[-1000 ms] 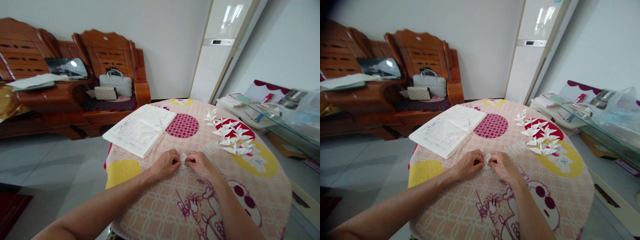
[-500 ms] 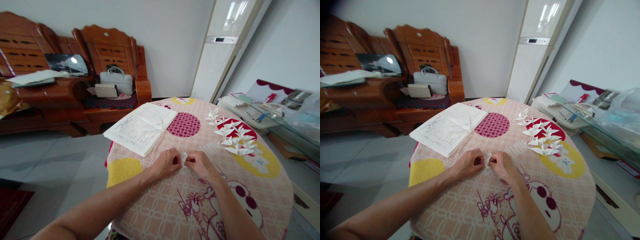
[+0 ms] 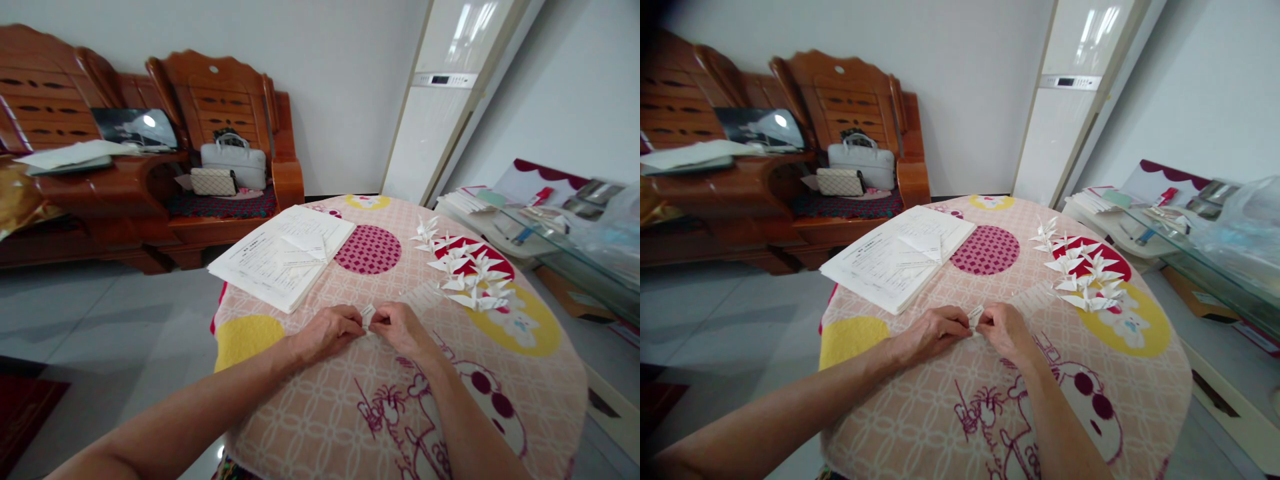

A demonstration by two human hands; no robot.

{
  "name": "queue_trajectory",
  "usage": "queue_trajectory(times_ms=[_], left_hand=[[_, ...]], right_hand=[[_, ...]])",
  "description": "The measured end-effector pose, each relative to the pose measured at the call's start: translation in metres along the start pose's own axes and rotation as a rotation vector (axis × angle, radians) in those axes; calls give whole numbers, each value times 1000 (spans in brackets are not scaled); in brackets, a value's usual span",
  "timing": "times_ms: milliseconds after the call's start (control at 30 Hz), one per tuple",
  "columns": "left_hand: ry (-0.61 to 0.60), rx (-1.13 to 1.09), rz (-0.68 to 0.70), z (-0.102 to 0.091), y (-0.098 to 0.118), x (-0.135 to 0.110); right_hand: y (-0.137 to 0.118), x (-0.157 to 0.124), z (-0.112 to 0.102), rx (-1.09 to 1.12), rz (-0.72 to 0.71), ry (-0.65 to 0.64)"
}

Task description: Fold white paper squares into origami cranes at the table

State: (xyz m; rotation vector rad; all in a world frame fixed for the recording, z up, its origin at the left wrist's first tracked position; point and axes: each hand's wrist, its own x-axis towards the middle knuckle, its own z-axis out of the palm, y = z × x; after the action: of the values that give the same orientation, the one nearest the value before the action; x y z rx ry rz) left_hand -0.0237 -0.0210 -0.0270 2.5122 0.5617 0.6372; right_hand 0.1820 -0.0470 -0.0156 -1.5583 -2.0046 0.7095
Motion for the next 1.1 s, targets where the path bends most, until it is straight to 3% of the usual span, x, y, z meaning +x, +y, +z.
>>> queue_trajectory(times_ms=[267, 600, 1100], left_hand=[[-161, 341, 189, -5, 10, -5], [-131, 370, 159, -1, 10, -8], [-167, 423, 134, -2, 15, -8]], right_hand=[[-5, 0, -2, -8, 14, -19], [16, -10, -28, 138, 139, -49], [11, -15, -27, 211, 237, -192]])
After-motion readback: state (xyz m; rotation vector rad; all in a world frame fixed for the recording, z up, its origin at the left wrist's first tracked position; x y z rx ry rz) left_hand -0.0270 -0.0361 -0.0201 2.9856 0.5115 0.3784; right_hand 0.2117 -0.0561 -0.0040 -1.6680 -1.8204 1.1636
